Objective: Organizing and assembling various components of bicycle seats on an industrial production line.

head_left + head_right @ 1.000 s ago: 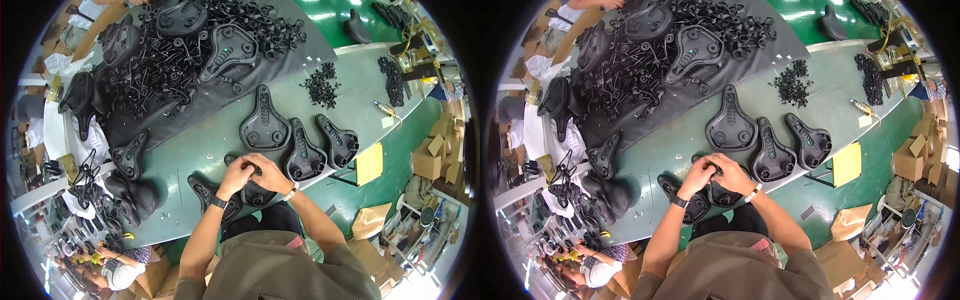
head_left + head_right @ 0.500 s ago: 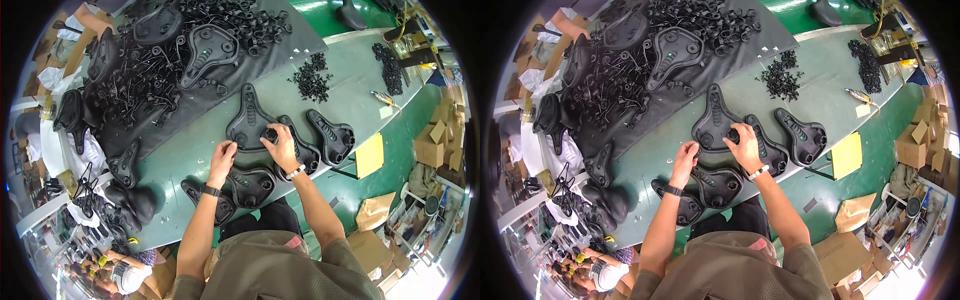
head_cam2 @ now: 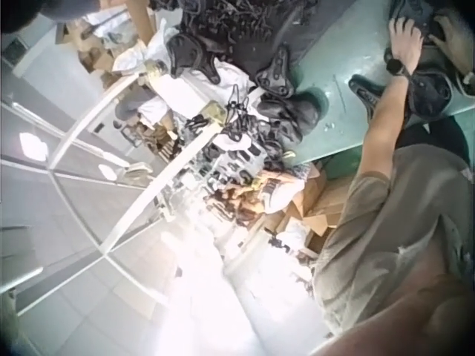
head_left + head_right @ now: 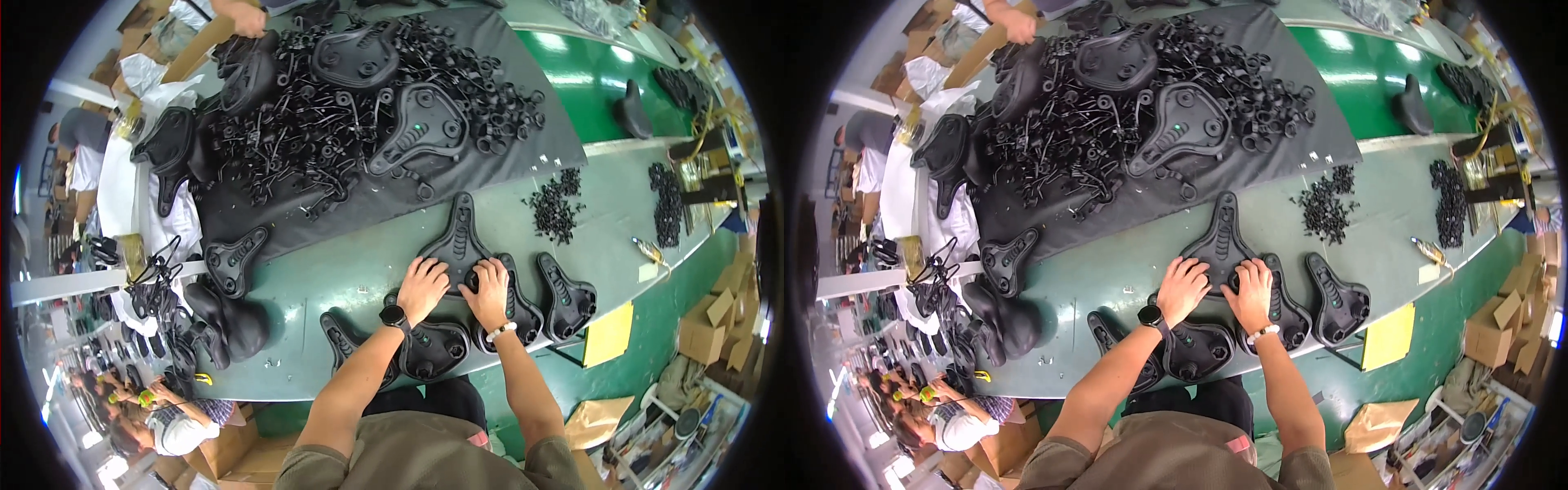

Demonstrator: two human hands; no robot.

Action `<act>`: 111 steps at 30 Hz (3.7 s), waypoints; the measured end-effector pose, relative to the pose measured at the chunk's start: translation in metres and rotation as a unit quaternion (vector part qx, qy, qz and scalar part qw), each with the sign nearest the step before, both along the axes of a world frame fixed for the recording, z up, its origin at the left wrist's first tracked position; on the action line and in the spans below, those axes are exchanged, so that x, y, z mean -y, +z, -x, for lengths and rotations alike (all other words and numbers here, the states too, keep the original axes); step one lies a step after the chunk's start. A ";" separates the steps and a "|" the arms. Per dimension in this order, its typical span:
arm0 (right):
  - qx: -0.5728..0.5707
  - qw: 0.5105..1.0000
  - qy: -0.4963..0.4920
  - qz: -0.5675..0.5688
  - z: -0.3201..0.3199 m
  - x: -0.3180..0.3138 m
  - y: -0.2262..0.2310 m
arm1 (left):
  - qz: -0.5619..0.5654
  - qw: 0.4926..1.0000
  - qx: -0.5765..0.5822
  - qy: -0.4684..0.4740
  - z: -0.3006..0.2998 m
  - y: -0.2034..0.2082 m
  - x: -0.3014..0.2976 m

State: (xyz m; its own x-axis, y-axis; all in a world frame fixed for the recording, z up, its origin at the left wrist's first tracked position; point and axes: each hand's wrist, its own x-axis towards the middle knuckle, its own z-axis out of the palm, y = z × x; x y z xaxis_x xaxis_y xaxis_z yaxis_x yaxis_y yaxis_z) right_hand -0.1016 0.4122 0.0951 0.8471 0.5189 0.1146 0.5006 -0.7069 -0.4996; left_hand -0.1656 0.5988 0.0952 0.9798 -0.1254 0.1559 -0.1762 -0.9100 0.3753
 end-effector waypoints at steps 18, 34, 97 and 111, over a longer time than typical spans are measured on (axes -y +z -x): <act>-0.417 0.708 -0.370 -0.434 -0.183 -0.261 -0.031 | 0.229 0.903 -0.025 0.361 0.176 0.017 -0.138; -0.227 0.923 -0.175 -0.256 -0.292 -0.368 0.119 | -0.074 0.706 0.001 0.704 0.370 0.038 -0.346; -0.239 0.875 -0.225 -0.357 -0.052 -0.256 0.089 | 0.241 0.926 -0.045 0.288 0.154 0.100 -0.204; -0.143 0.980 -0.004 -0.138 0.001 -0.285 0.000 | 0.165 0.777 0.103 0.599 0.102 -0.013 -0.509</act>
State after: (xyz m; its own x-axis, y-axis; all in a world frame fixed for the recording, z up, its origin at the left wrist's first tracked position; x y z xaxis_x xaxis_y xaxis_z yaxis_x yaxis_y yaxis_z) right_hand -0.1027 0.6971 0.0950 0.8690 0.4948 0.0072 0.3076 -0.5286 -0.7912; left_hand -0.2677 1.1079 0.0824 0.3125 0.9371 0.1553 0.6357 -0.3278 0.6989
